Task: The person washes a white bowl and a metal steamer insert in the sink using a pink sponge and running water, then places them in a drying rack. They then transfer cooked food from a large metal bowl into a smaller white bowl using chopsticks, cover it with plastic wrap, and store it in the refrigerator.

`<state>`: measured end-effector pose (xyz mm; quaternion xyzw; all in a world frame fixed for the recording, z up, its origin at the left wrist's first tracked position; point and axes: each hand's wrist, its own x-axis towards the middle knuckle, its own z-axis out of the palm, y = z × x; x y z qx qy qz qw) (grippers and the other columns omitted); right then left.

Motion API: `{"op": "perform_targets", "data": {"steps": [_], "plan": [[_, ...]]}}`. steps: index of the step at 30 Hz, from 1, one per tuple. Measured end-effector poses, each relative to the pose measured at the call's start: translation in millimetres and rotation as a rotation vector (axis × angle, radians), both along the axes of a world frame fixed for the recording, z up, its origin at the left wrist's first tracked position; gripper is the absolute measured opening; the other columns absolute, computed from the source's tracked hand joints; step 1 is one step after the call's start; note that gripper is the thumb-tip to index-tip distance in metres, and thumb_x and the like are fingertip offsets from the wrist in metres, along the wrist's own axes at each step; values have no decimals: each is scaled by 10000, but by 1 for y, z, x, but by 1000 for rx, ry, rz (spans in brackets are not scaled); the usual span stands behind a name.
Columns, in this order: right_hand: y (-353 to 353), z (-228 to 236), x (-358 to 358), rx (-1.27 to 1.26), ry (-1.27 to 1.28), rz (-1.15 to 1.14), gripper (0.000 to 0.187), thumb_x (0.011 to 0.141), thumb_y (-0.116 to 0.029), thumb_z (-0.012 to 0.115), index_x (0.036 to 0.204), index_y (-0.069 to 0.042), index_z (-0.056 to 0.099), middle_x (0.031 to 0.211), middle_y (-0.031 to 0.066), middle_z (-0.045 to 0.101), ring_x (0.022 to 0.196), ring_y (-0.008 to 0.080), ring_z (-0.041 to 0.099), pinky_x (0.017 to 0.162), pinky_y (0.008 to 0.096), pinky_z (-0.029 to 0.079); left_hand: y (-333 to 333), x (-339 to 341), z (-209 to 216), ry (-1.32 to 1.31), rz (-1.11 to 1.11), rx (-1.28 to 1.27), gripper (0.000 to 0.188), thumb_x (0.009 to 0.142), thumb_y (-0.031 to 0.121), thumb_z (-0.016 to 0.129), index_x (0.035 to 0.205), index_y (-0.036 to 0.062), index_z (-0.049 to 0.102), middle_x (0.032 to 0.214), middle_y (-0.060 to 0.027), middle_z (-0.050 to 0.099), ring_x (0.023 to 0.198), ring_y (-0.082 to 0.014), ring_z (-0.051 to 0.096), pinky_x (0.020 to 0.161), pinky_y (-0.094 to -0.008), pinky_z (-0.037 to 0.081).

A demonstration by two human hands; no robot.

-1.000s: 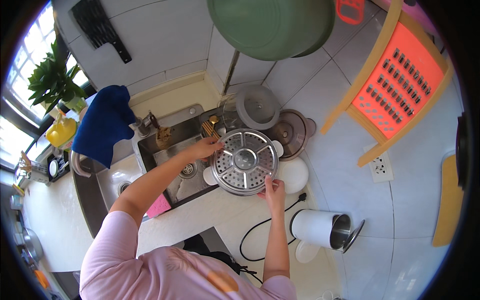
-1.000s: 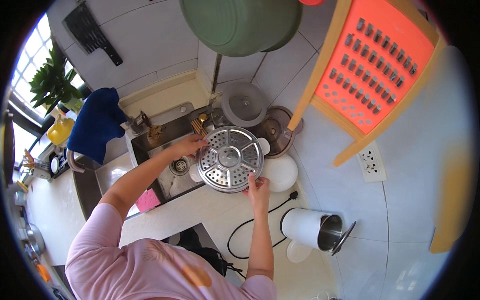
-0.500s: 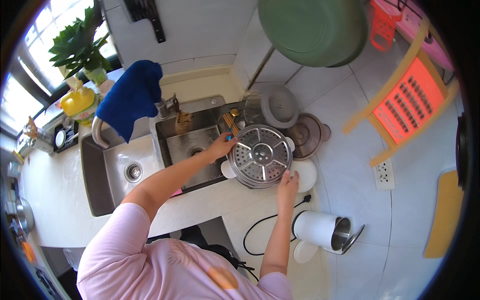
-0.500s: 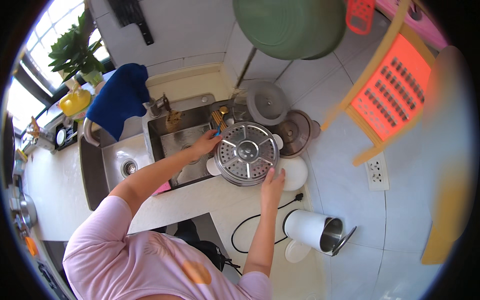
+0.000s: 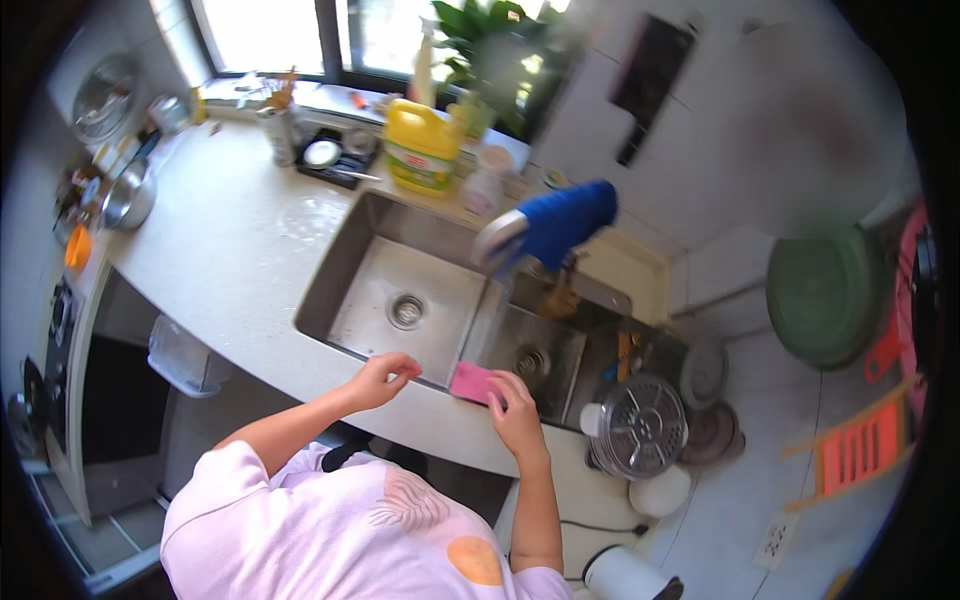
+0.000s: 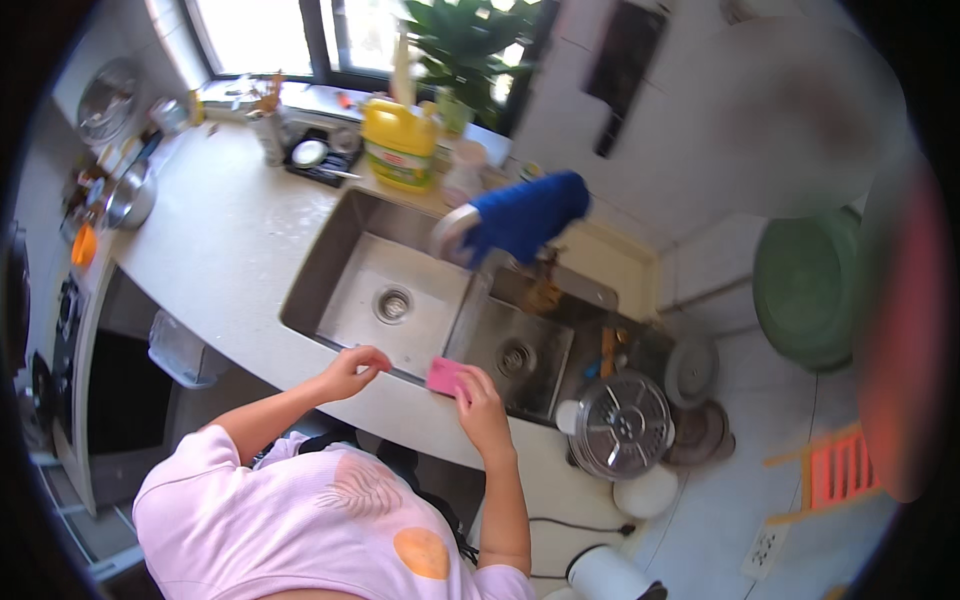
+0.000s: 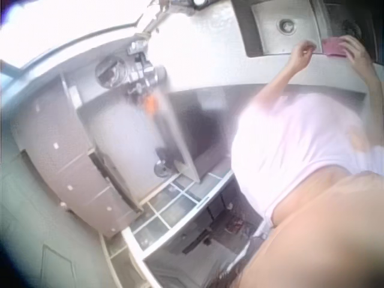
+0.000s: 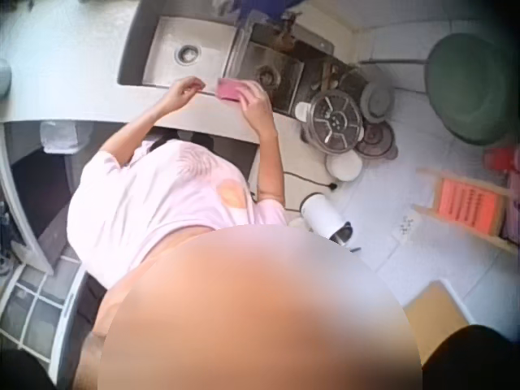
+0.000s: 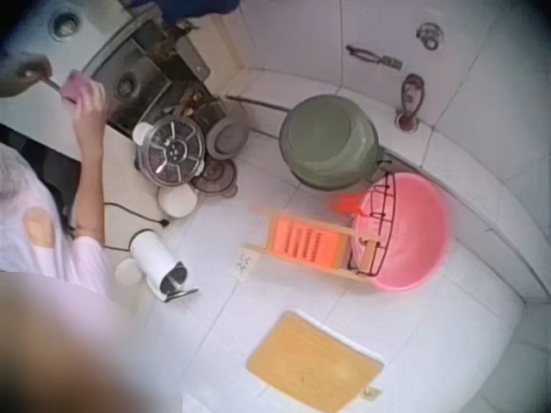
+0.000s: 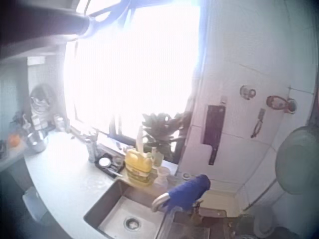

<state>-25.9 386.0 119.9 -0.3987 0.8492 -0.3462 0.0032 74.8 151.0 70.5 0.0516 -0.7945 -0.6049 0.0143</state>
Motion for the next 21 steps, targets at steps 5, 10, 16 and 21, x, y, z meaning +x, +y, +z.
{"op": "perform_targets", "data": {"steps": [5, 10, 16, 21], "plan": [[-59, -7, 18, 133, -274, 123, 157, 752, -62, 570, 894, -1, 602, 906, 139, 595, 909, 288, 554, 812, 354, 442, -94, 90, 1, -33, 395, -32, 148, 799, -20, 471, 875, -19, 598, 844, -112, 621, 822, -184, 604, 761, -293, 482], [-149, 8, 56, 134, -431, 197, 140, 800, -88, 550, 895, 3, 598, 873, 147, 609, 822, 286, 586, 707, 329, 463, -196, 158, -16, -43, 718, -193, 174, 807, -8, 465, 918, 8, 599, 896, -143, 618, 866, -195, 602, 740, -284, 460], [-232, 20, 109, 153, -441, 340, 140, 797, -78, 552, 901, 2, 600, 866, 160, 608, 798, 308, 585, 715, 339, 462, -359, 182, -61, 244, 865, -419, 266, 858, 66, 403, 1088, -9, 514, 1131, -173, 536, 1116, -294, 476, 960, -345, 343], [-239, 22, 125, 269, -472, 290, 151, 798, -88, 541, 906, -5, 606, 896, 159, 610, 834, 306, 584, 731, 343, 462, -442, 150, -118, 232, 905, -460, 313, 859, 68, 364, 1139, -5, 486, 1181, -183, 499, 1153, -303, 437, 988, -365, 319]]}}
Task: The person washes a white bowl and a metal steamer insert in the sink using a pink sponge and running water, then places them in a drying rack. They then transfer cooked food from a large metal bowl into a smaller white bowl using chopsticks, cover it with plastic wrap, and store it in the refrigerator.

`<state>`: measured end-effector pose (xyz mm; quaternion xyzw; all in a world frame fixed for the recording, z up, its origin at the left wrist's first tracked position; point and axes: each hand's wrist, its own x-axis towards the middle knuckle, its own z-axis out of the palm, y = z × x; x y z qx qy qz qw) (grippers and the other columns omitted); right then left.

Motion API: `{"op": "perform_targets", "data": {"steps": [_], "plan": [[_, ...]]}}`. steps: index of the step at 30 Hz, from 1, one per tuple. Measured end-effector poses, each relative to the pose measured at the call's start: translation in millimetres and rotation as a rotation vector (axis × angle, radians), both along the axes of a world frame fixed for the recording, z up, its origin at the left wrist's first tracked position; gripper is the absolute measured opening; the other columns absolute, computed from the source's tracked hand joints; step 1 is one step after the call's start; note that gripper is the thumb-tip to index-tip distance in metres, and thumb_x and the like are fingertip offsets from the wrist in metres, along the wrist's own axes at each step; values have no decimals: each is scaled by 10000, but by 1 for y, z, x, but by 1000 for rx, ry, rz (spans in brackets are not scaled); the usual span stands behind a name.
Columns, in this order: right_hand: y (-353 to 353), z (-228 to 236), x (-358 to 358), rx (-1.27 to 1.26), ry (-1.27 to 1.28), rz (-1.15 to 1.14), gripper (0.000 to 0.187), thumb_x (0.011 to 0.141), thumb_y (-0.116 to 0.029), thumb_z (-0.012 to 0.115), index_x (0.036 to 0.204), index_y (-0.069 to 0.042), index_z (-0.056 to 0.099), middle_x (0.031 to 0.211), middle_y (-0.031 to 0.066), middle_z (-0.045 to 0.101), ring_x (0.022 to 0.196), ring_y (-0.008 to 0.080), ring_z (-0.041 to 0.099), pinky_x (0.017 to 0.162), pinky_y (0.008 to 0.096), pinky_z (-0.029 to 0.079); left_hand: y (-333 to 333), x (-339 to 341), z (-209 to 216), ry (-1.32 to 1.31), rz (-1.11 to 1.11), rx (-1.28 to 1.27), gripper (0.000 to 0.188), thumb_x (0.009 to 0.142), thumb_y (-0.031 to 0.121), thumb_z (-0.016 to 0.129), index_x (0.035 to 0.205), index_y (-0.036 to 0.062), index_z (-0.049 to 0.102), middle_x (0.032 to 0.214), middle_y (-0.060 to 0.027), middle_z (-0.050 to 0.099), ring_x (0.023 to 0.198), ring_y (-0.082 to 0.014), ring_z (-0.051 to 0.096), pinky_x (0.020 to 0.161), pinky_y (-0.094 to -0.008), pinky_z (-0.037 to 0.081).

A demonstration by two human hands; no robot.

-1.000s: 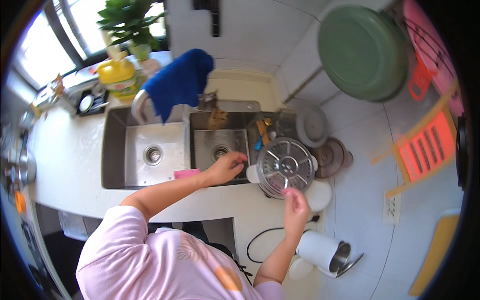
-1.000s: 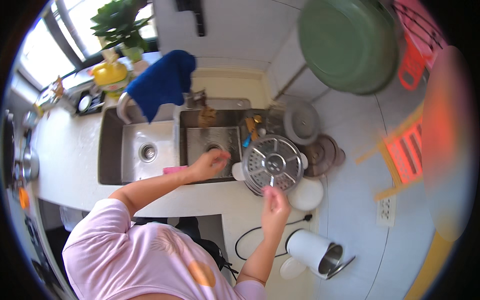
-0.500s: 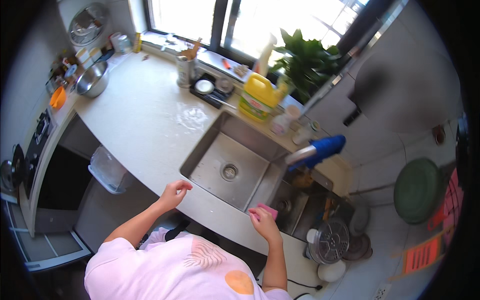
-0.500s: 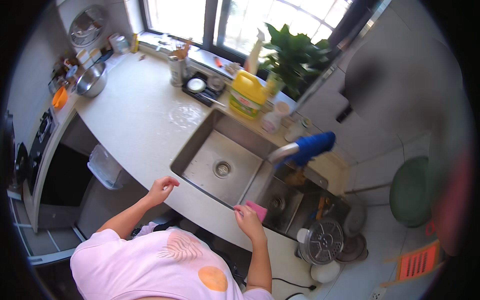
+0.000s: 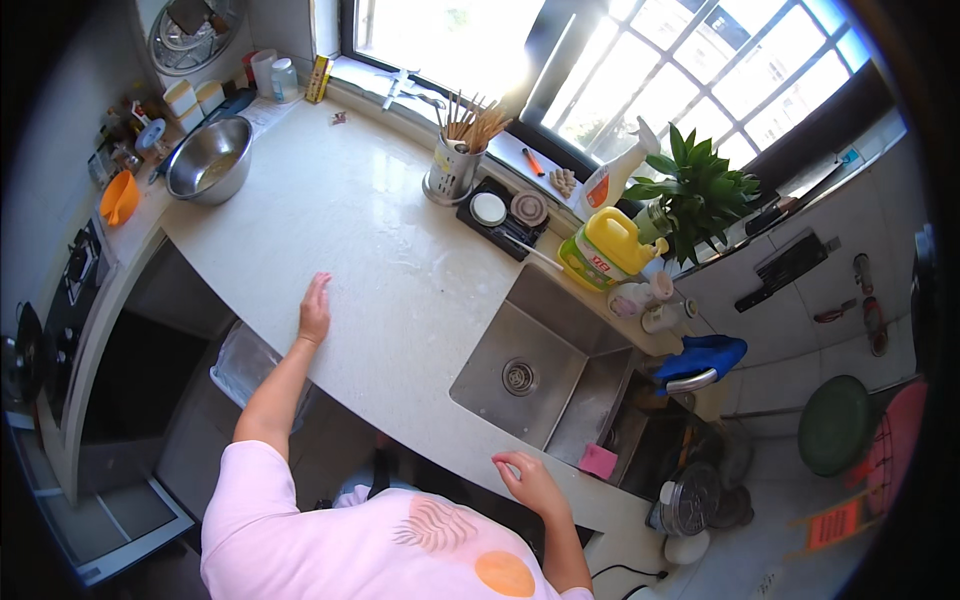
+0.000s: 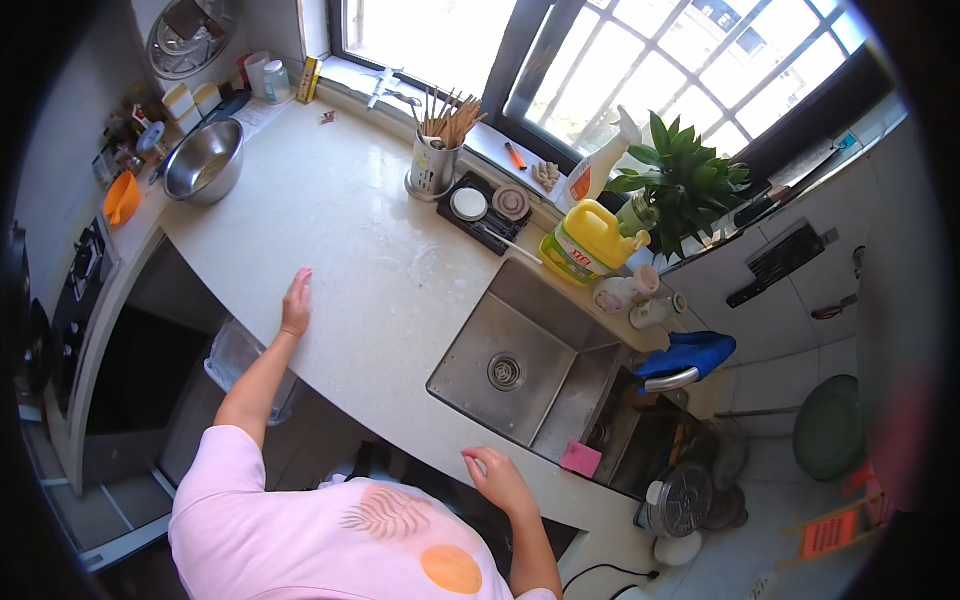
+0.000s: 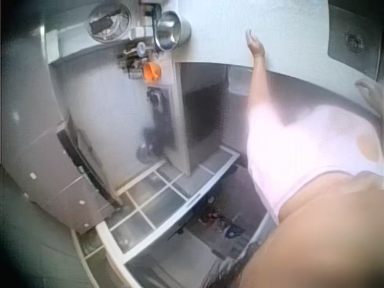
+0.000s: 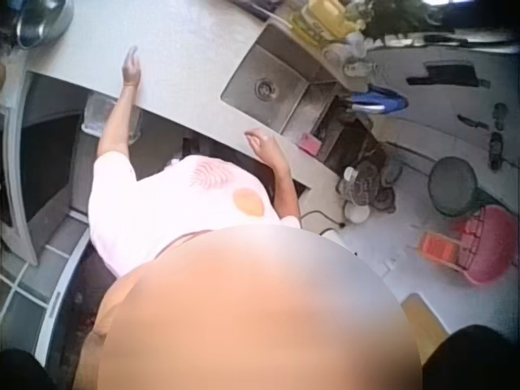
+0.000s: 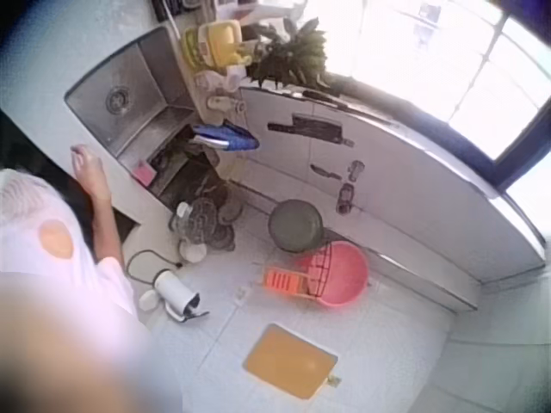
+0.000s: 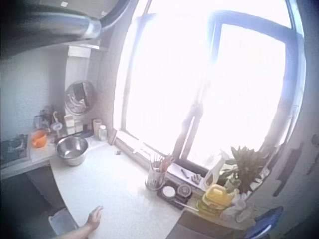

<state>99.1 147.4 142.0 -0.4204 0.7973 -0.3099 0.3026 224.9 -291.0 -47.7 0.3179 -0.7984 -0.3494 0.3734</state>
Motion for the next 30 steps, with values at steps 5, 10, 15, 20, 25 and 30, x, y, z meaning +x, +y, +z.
{"op": "perform_targets", "data": {"steps": [5, 10, 15, 20, 25, 30], "plan": [[7, -9, 2, 78, -29, -104, 158, 800, -99, 544, 912, -11, 612, 897, 149, 616, 829, 293, 593, 721, 330, 464, 91, -95, -11, 77, -374, 89, 339, 827, -11, 345, 1138, -12, 482, 1184, -190, 491, 1178, -302, 412, 1008, -366, 294], [10, -12, -6, 54, -24, -109, 160, 803, -106, 546, 914, -10, 611, 895, 151, 617, 826, 292, 594, 716, 330, 465, 212, -174, 15, 180, -756, 157, 305, 791, -36, 403, 1064, 25, 524, 1110, -162, 537, 1135, -287, 461, 963, -357, 347], [25, -10, -22, 87, -37, -132, 172, 811, -117, 543, 932, -15, 612, 908, 142, 620, 838, 268, 599, 703, 317, 466, 236, -182, 22, 162, -915, 328, 283, 776, -54, 404, 1002, 17, 559, 1035, -141, 585, 1086, -289, 509, 917, -351, 402], [29, -21, -38, 111, -28, -170, 163, 814, -116, 541, 912, -7, 612, 886, 143, 623, 825, 272, 599, 715, 316, 463, 113, -142, 46, 172, -615, 321, 332, 760, -107, 335, 955, -8, 584, 1035, -135, 603, 1094, -228, 513, 965, -326, 359], [5, -20, -43, 48, -29, -157, 136, 798, -91, 548, 890, -6, 601, 848, 165, 611, 788, 319, 586, 707, 348, 464, -38, -121, 26, 44, -212, 179, 322, 763, -43, 373, 979, 23, 602, 1093, -163, 582, 1073, -229, 528, 913, -297, 389], [-13, -24, -38, 51, -76, -185, 135, 801, -85, 541, 892, -2, 600, 848, 166, 609, 787, 319, 587, 703, 348, 465, -49, -163, -8, 70, -316, 190, 284, 801, 8, 393, 1019, 22, 575, 1112, -171, 561, 1084, -278, 514, 930, -332, 387]]}}
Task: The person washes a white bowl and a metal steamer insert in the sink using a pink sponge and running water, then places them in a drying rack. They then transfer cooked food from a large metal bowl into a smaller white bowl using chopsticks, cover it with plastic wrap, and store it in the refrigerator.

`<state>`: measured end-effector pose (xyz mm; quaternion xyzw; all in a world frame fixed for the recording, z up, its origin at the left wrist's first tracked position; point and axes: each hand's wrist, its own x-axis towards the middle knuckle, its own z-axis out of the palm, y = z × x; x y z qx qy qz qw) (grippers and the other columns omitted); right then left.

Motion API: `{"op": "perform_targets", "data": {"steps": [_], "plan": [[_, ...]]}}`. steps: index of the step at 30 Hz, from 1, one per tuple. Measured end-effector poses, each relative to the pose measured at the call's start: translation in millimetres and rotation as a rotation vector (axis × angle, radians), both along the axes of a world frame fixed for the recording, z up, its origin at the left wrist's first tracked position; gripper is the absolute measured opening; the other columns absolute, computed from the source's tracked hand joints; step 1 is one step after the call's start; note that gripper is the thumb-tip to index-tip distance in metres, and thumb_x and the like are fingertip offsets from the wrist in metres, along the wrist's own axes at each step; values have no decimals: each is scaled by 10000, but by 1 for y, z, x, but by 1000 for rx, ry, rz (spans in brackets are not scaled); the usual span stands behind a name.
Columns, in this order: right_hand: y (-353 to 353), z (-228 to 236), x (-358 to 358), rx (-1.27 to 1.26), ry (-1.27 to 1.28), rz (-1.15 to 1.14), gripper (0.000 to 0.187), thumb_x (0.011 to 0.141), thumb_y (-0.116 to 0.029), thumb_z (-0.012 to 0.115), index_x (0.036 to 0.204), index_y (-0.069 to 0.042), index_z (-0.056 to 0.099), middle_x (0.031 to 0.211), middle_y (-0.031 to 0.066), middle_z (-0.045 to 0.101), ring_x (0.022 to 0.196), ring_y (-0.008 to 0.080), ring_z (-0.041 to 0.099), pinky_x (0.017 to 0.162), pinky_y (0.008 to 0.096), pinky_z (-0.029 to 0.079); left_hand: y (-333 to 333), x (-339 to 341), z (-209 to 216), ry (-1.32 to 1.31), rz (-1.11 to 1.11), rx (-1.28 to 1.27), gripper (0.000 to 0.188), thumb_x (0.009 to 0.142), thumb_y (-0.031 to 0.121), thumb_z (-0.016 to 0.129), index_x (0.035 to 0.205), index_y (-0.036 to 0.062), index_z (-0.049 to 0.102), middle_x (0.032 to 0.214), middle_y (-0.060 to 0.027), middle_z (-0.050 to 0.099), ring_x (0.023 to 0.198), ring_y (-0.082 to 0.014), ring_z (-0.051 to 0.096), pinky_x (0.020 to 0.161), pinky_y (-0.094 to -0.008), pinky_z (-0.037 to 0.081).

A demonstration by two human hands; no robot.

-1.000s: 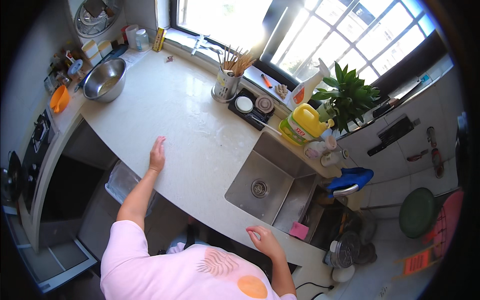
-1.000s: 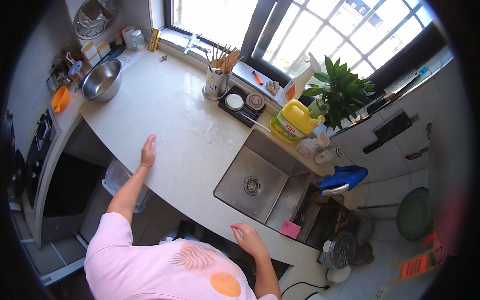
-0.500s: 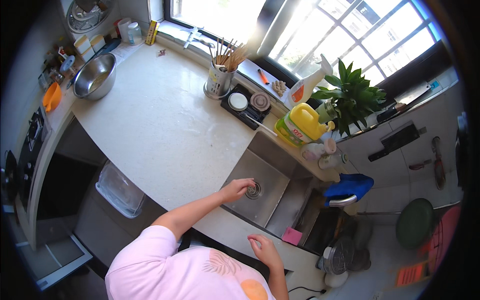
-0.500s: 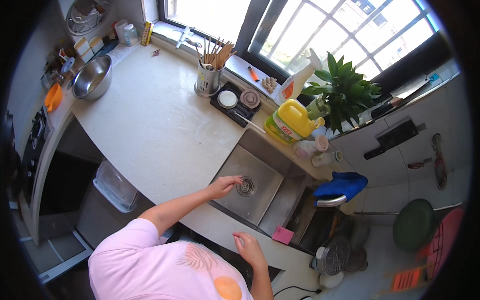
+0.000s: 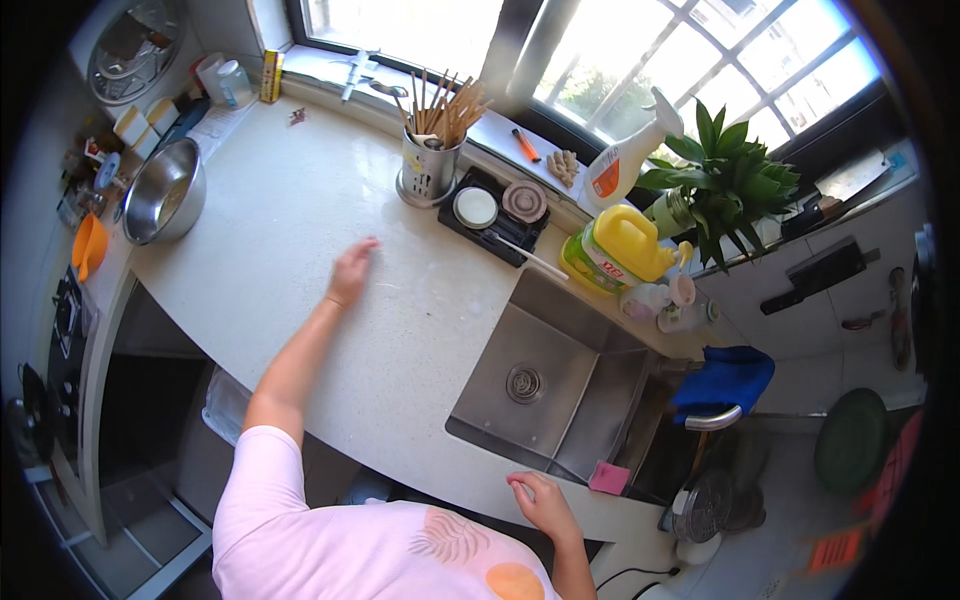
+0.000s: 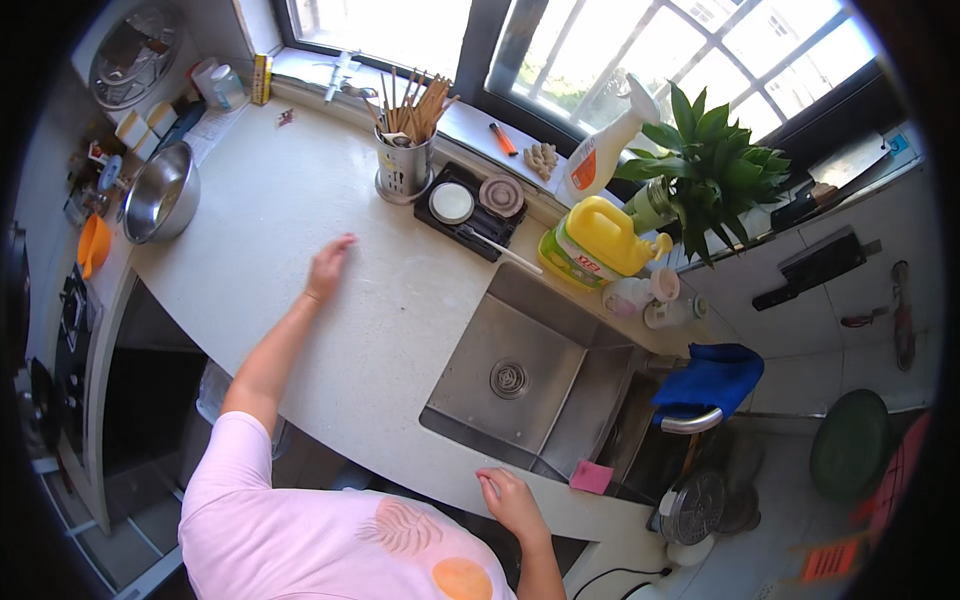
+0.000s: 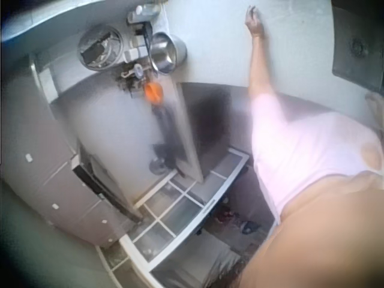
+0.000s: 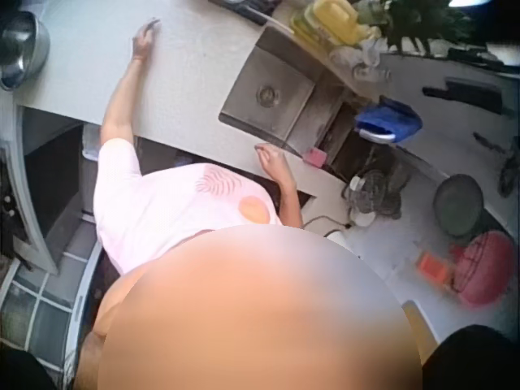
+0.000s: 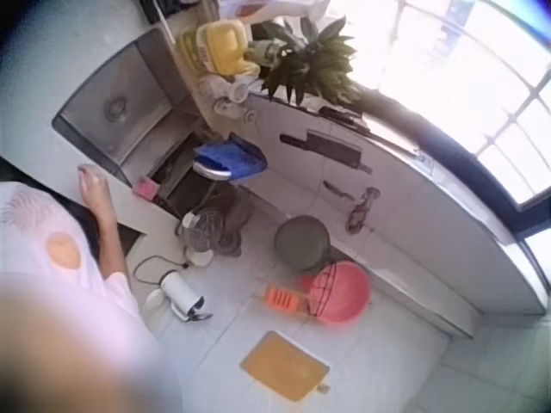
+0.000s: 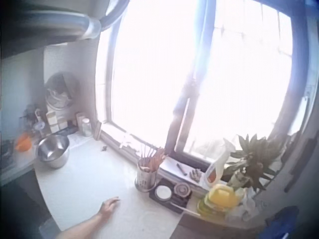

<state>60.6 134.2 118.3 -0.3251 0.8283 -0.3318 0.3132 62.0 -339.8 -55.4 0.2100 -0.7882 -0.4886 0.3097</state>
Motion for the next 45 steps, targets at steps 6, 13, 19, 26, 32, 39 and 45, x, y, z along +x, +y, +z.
{"op": "perform_targets", "data": {"steps": [6, 13, 19, 26, 32, 39, 45], "plan": [[-6, -2, 6, 31, -16, -85, 135, 805, -79, 536, 894, 2, 598, 855, 168, 608, 785, 320, 589, 701, 349, 467, 172, -75, 21, 66, -563, 202, 345, 773, -39, 379, 1074, 29, 533, 1160, -147, 523, 1157, -264, 447, 979, -350, 342], [-13, -2, 6, 54, -4, -127, 153, 809, -95, 538, 916, -7, 604, 865, 150, 620, 803, 282, 602, 693, 320, 468, 233, -83, 34, 83, -875, 138, 265, 736, -88, 442, 931, 27, 580, 1056, -142, 579, 1078, -292, 512, 882, -348, 424], [-19, 2, 8, 31, -4, -138, 142, 802, -78, 540, 905, 1, 597, 869, 169, 607, 799, 320, 589, 711, 349, 467, 86, -63, 41, 134, -415, 78, 258, 740, -88, 419, 886, 19, 603, 951, -126, 630, 1043, -249, 555, 849, -303, 443], [-22, -11, 10, 36, -64, -165, 150, 799, -80, 538, 914, -5, 599, 874, 154, 613, 808, 314, 593, 717, 345, 472, 30, -99, 21, -14, -339, -66, 195, 776, -15, 449, 903, 10, 596, 976, -146, 614, 1003, -263, 563, 874, -321, 422], [-16, -8, 7, 72, -76, -193, 160, 807, -101, 536, 928, -25, 608, 896, 143, 617, 819, 286, 599, 712, 318, 470, 188, -154, 3, 105, -796, 30, 287, 719, -37, 448, 975, 20, 565, 999, -151, 590, 981, -281, 552, 865, -341, 422], [45, -3, -19, 83, -1, -433, 139, 818, -92, 532, 909, -14, 603, 843, 98, 626, 782, 201, 602, 682, 293, 468, 332, -120, -32, -420, -1287, -6, 222, 758, 80, 500, 960, 55, 590, 913, -159, 614, 831, -264, 597, 715, -376, 467], [153, -49, -156, -560, -92, -1197, 104, 854, -49, 499, 911, 2, 569, 822, 65, 600, 719, 108, 565, 638, 228, 469, 373, -155, -50, -748, -183, 1860, 143, 820, 31, 435, 949, -18, 470, 943, -189, 523, 783, -258, 562, 579, -271, 501]]}}
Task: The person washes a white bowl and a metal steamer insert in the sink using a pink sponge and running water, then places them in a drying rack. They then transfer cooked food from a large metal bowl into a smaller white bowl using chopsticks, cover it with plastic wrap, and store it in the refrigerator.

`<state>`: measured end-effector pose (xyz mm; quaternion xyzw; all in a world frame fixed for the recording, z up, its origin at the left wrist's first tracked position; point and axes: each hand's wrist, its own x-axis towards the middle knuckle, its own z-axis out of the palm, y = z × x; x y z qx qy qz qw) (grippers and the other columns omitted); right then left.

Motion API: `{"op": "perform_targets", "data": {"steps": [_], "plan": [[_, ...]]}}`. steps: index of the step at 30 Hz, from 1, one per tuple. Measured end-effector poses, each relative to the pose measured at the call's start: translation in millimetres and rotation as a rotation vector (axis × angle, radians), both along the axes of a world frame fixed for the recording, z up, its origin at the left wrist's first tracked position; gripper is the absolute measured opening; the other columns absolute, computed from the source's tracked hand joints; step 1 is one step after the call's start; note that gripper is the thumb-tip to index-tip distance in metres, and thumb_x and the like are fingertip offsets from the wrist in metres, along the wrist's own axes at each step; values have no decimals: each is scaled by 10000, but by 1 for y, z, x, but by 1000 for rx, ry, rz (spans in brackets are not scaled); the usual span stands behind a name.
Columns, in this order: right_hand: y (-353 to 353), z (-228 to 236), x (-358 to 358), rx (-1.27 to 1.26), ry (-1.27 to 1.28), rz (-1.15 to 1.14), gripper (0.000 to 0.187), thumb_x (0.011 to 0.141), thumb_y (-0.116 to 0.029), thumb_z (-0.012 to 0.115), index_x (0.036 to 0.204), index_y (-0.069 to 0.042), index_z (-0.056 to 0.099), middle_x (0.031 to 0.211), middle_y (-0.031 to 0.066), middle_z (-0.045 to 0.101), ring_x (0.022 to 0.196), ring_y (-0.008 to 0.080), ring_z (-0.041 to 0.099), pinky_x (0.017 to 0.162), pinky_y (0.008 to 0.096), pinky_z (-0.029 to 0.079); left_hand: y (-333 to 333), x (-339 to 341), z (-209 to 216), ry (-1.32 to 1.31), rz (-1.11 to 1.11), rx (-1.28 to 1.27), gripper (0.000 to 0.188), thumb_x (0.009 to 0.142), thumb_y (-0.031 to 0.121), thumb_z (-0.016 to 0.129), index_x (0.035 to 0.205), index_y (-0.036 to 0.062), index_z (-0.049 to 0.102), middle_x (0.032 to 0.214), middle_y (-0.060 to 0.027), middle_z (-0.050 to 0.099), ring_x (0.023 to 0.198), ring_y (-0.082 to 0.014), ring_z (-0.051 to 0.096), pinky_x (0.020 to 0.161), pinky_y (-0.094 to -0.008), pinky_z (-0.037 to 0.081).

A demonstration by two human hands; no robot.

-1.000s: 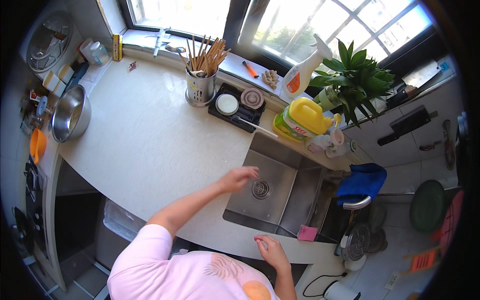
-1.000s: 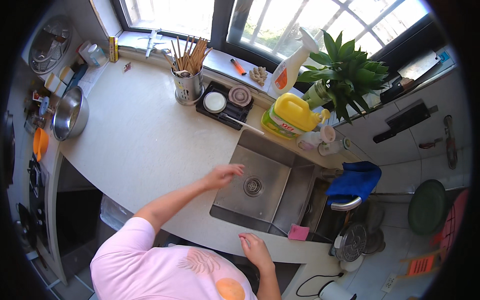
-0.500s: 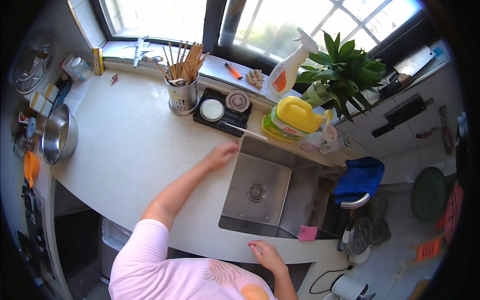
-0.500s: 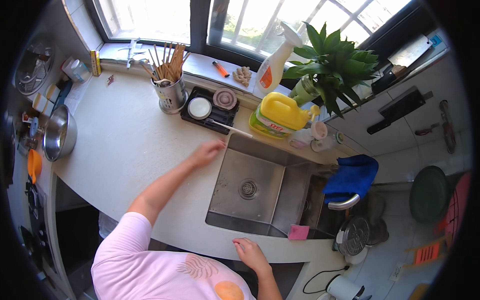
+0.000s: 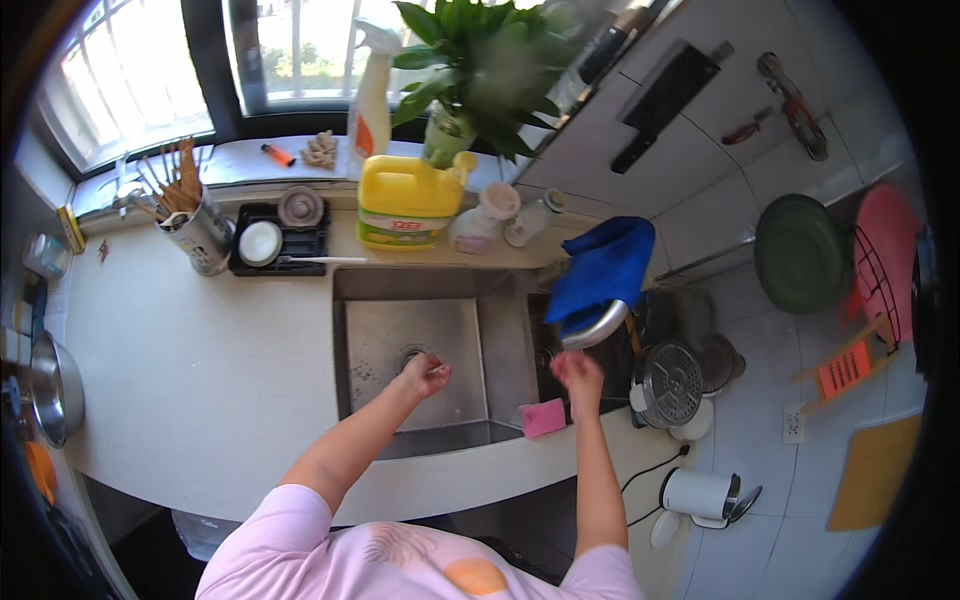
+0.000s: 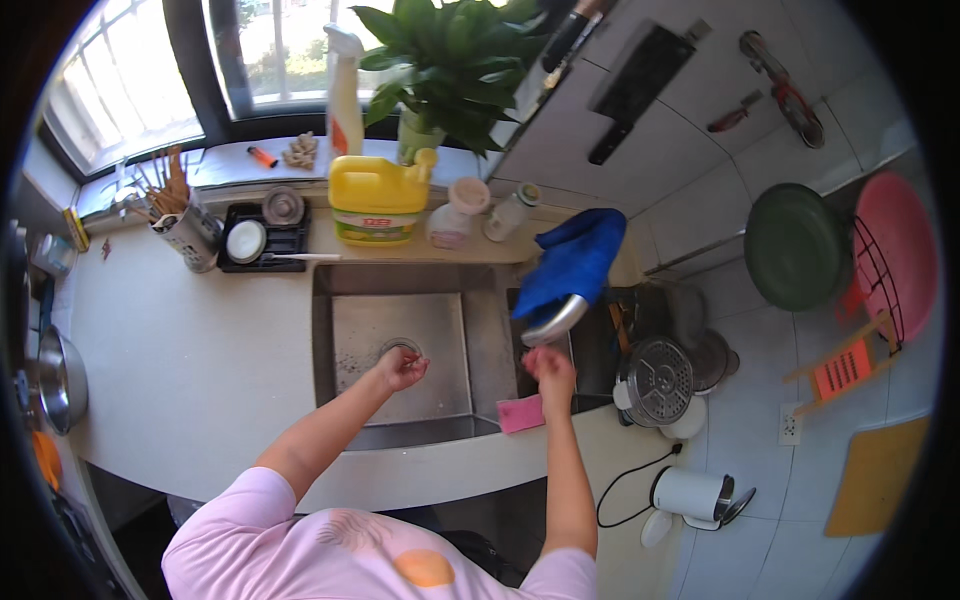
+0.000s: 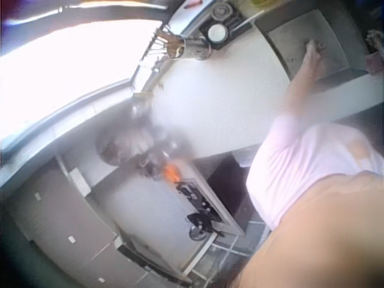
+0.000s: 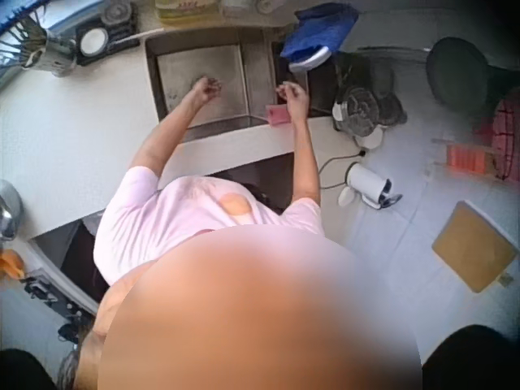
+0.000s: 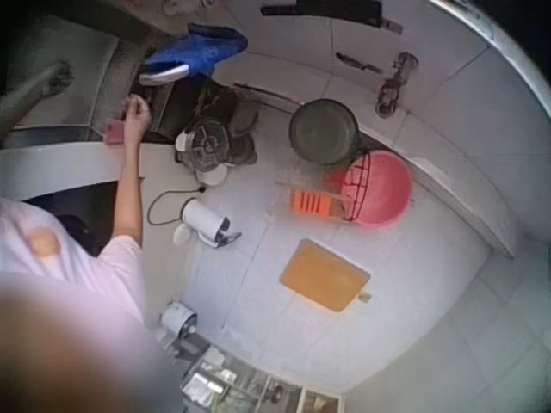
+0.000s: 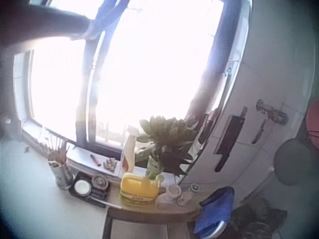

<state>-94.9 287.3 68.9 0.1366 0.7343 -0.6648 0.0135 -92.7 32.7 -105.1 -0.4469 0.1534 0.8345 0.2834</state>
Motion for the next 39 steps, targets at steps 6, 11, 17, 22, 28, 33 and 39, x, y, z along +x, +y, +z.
{"op": "perform_targets", "data": {"steps": [6, 11, 17, 22, 28, 33, 39], "plan": [[95, -84, -173, 24, 369, -160, 255, 877, -168, 484, 1053, 13, 519, 967, 92, 586, 865, 173, 555, 757, 299, 443, 61, -24, 51, -53, 356, 374, 184, 833, -20, 334, 994, -103, 366, 956, -255, 468, 827, -296, 533, 605, -280, 531], [69, -93, -224, 121, 232, -74, 239, 881, -176, 475, 1021, 10, 527, 938, 100, 588, 840, 183, 559, 734, 309, 448, 77, -44, 89, -147, 481, 458, 226, 852, -5, 327, 1032, -137, 360, 921, -203, 480, 747, -229, 540, 549, -219, 501], [65, -88, -248, 201, 187, -20, 227, 886, -186, 463, 982, 6, 536, 903, 109, 591, 810, 195, 564, 707, 322, 454, 95, -57, 82, -98, 509, 629, 260, 859, 20, 263, 1047, -135, 355, 928, -225, 494, 735, -220, 551, 515, -205, 489], [148, -114, -246, 11, 151, -12, 183, 880, -156, 467, 837, -10, 570, 752, 92, 573, 681, 191, 554, 604, 324, 455, 136, -66, 60, -53, 391, 672, 243, 853, 39, 260, 1005, -116, 370, 865, -205, 515, 620, -178, 519, 501, -198, 476], [-18, -15, -87, 16, 332, -69, 127, 851, -139, 521, 876, -38, 594, 857, 71, 608, 800, 143, 568, 707, 297, 447, 106, -60, 15, 21, 552, 570, 234, 852, 59, 284, 987, -88, 406, 825, -194, 529, 580, -170, 504, 526, -214, 478], [-69, -111, -39, 227, 336, 512, 277, 855, -215, 512, 1042, -12, 533, 1152, 126, 515, 1096, 209, 460, 921, 317, 352, 131, -49, -24, 560, 610, 645, 245, 885, 238, 394, 980, 46, 513, 952, -107, 564, 927, -237, 532, 829, -395, 436], [-95, -177, -50, -437, -206, 277, 313, 870, -264, 482, 1046, -9, 525, 1164, 131, 499, 1112, 220, 444, 930, 318, 339, 113, -38, 12, 396, 248, 10, 266, 862, 375, 476, 954, 138, 557, 905, -28, 585, 801, -207, 539, 746, -346, 454]]}}
